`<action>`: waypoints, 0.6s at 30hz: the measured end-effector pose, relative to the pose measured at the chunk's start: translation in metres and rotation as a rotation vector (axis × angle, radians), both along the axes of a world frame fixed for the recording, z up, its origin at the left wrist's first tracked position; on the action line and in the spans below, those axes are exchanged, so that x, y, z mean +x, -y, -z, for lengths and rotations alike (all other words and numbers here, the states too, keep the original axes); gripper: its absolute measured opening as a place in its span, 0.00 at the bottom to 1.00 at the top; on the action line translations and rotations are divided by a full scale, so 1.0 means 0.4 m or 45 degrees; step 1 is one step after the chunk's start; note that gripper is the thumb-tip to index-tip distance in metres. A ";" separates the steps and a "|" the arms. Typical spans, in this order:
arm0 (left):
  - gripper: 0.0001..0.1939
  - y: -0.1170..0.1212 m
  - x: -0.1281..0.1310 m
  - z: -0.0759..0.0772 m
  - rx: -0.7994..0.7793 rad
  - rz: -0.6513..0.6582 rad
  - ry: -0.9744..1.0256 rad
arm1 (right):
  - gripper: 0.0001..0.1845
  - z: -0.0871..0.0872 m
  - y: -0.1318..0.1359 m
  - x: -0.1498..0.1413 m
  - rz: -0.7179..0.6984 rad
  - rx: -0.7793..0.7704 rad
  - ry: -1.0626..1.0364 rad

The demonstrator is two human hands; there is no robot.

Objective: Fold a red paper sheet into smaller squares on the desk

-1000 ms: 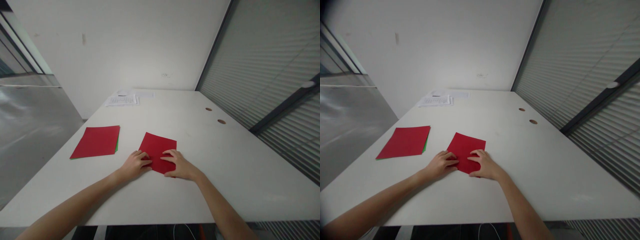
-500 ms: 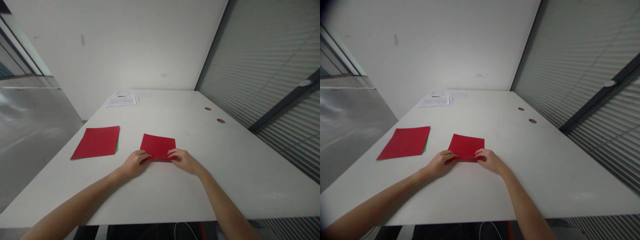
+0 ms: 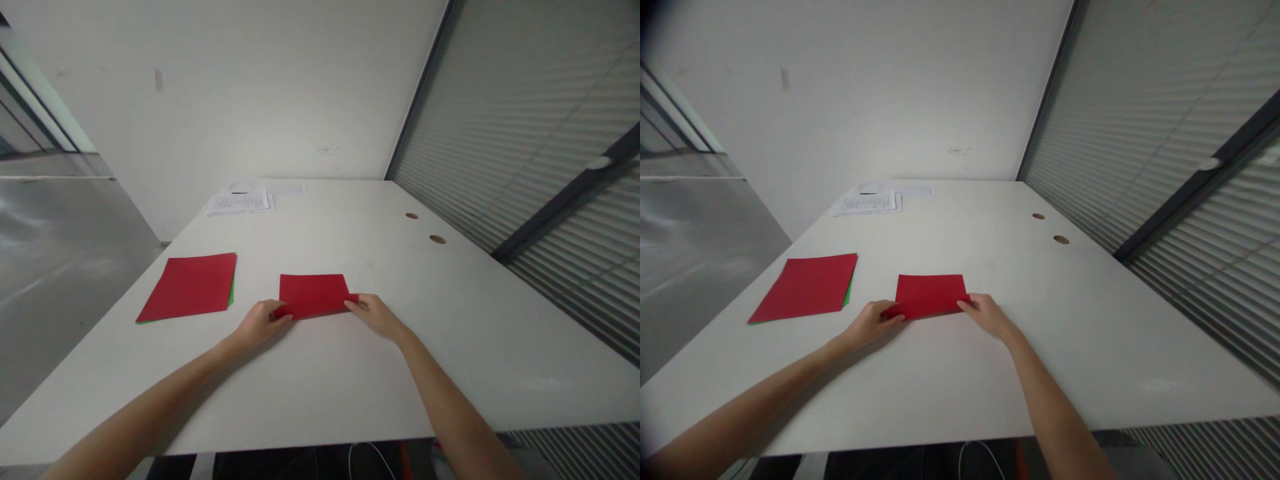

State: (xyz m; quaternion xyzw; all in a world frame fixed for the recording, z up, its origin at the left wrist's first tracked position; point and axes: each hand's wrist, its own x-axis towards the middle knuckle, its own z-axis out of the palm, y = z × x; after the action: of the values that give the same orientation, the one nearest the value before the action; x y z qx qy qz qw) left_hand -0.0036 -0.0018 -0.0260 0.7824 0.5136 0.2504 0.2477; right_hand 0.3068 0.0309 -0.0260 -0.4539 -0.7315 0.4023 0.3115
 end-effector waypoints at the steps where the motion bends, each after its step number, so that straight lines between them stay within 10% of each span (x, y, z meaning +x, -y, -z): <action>1: 0.14 0.001 0.003 0.004 -0.023 -0.068 0.025 | 0.19 0.001 -0.001 -0.004 0.014 0.013 -0.013; 11: 0.36 0.032 0.031 0.003 0.193 0.020 0.050 | 0.19 0.035 -0.016 -0.028 0.503 0.394 0.379; 18: 0.18 0.015 0.035 0.016 0.261 0.005 0.002 | 0.15 0.061 -0.030 -0.027 0.620 0.417 0.320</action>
State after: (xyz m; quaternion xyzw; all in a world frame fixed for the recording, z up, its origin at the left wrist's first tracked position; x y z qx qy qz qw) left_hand 0.0106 -0.0077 -0.0325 0.8045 0.4835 0.3018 0.1674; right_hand 0.2958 0.0429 -0.0505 -0.6056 -0.6890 0.1338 0.3749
